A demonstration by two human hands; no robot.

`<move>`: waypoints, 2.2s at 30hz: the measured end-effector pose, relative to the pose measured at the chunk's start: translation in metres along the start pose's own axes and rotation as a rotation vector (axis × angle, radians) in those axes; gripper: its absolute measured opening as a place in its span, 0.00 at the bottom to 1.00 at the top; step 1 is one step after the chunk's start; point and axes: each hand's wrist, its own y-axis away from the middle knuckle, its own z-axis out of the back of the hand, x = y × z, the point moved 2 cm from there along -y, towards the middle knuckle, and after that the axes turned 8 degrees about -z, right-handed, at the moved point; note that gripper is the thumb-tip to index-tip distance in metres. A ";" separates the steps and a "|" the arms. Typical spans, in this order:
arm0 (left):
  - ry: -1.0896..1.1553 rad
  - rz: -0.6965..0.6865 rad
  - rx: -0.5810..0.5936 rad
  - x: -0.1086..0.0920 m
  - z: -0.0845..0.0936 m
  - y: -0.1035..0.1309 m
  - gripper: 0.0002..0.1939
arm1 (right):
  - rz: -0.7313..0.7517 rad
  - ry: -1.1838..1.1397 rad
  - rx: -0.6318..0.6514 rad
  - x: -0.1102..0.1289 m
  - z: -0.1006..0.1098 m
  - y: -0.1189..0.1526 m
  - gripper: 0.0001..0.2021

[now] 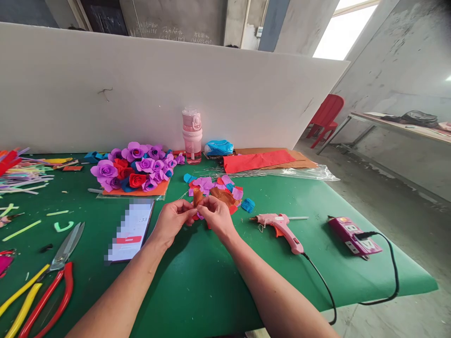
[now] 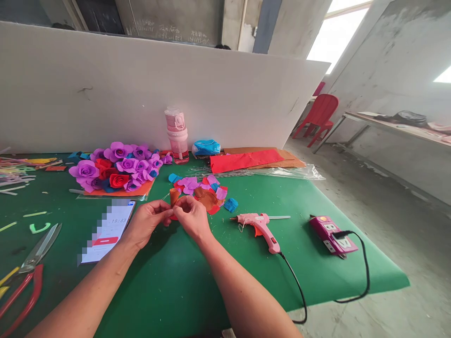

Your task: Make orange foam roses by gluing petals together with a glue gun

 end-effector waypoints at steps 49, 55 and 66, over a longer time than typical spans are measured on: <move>0.030 -0.007 0.024 0.004 -0.002 0.000 0.19 | 0.034 -0.023 0.005 -0.005 -0.001 -0.002 0.04; 0.055 -0.006 0.040 0.003 -0.002 -0.001 0.22 | 0.010 -0.024 0.005 -0.007 -0.002 -0.003 0.03; 0.061 0.011 0.040 0.004 -0.002 0.000 0.21 | 0.007 -0.014 0.009 -0.004 -0.001 -0.002 0.04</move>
